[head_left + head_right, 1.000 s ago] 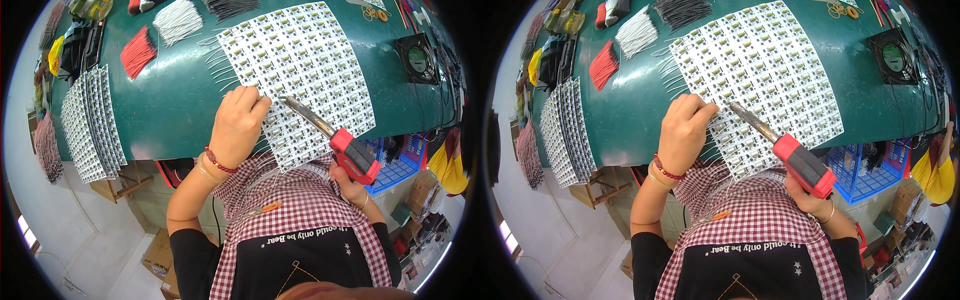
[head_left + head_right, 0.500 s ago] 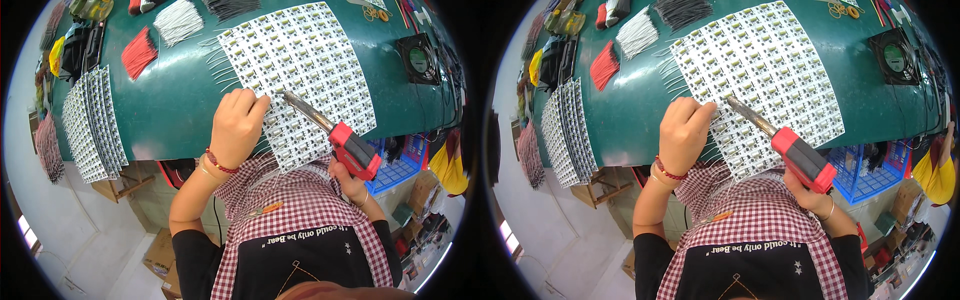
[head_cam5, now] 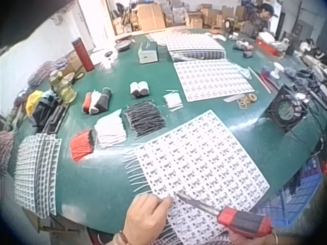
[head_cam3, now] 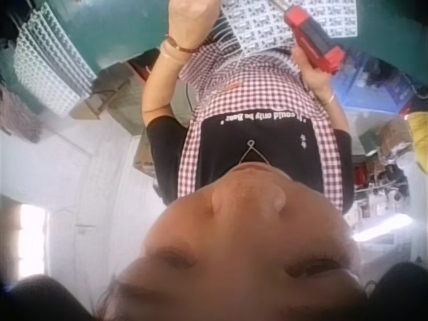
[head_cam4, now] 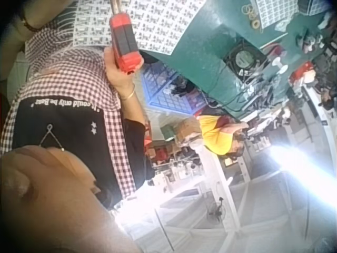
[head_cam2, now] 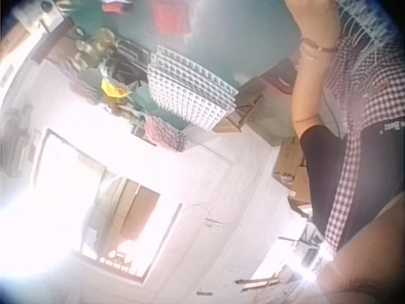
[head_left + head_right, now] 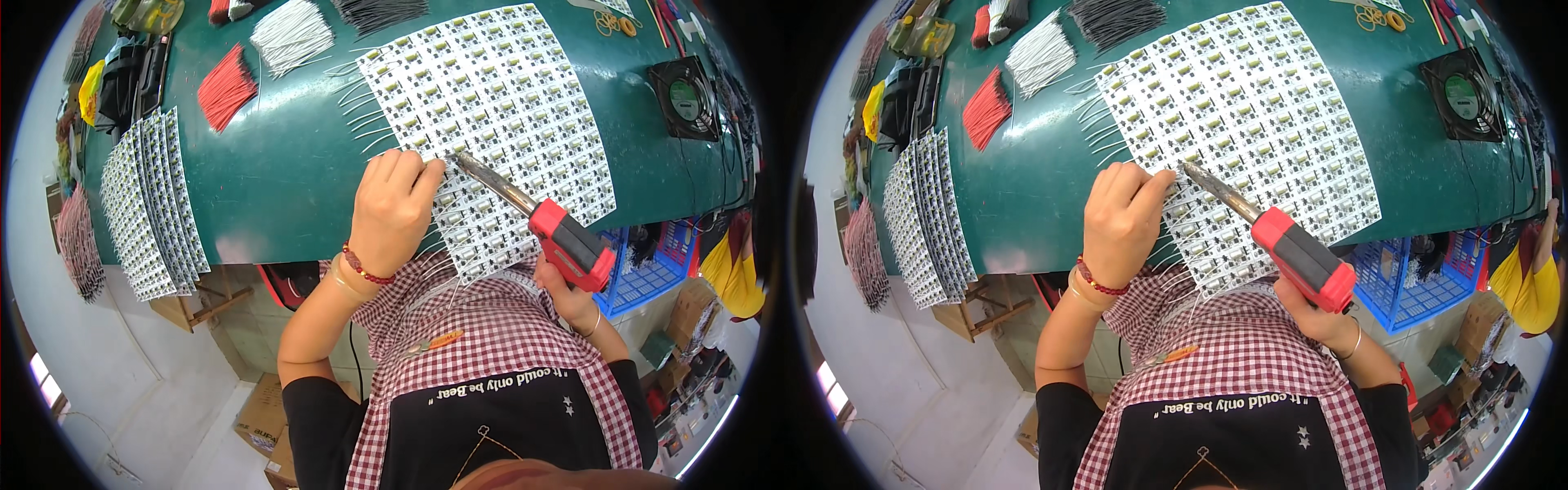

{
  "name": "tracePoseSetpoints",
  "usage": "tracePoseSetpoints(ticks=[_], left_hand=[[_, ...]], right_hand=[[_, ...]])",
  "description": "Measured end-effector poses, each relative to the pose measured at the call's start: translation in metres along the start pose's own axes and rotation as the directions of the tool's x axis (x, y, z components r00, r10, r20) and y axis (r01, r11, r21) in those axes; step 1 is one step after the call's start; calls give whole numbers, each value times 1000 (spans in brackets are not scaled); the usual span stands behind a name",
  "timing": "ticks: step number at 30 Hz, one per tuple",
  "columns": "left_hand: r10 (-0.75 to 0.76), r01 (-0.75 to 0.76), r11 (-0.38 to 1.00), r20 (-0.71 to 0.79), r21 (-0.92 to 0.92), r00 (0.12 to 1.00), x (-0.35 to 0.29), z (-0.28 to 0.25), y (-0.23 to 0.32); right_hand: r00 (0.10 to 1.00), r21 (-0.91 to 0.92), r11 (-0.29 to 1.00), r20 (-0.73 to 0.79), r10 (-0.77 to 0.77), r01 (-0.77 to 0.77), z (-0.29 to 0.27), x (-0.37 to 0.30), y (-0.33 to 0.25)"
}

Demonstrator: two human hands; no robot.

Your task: The person uses a soldering iron to attach white wires to a grid of LED modules on a green workbench. They repeatedly apply the soldering iron to individual connection points while holding the wires in place with their left hand. Bundles of colored wires and stacks of LED sheets are visible on the table.

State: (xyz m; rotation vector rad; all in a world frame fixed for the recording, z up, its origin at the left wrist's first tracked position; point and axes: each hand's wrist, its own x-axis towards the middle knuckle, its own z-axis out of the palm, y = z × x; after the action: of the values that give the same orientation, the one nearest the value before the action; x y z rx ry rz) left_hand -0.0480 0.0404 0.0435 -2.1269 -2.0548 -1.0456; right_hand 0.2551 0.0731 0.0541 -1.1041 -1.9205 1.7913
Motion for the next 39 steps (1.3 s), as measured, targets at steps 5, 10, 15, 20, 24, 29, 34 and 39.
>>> tracePoseSetpoints(ticks=[5, 10, 15, 20, 24, 29, 34, 39], left_hand=[[2, -2, 1000, 2, -4, 1000, 1, -1, 1], [-7, 7, 1000, 3, -10, 1000, 0, -2, 1], [-4, 4, 1000, 0, -24, 1000, 0, -2, 3], [-19, 19, 1000, -6, -25, 1000, 0, -2, 4], [-23, 23, 1000, -8, -19, 1000, 1, -1, 3], [-29, 29, 1000, -1, -12, 1000, 1, -2, 3], [-33, 33, 999, 37, -8, 999, 1, -9, 3], [-88, 89, 993, 26, -81, 996, 6, -28, 0]], right_hand=[[1000, 56, 998, -31, 0, 2, 3, -5, 0], [1000, 113, 994, -9, -10, 11, 1, -4, -5], [997, 52, 998, -62, 46, -42, 4, -4, -9], [1000, -76, 997, 13, 25, -24, -5, -5, 1], [998, 130, 990, -31, -54, 58, 0, -6, -4], [992, 57, 991, -30, -119, 121, -3, -2, -4], [996, 94, 992, -38, -76, 79, -1, -5, -8], [993, 103, 993, -104, -47, 58, 1, -3, -12]])
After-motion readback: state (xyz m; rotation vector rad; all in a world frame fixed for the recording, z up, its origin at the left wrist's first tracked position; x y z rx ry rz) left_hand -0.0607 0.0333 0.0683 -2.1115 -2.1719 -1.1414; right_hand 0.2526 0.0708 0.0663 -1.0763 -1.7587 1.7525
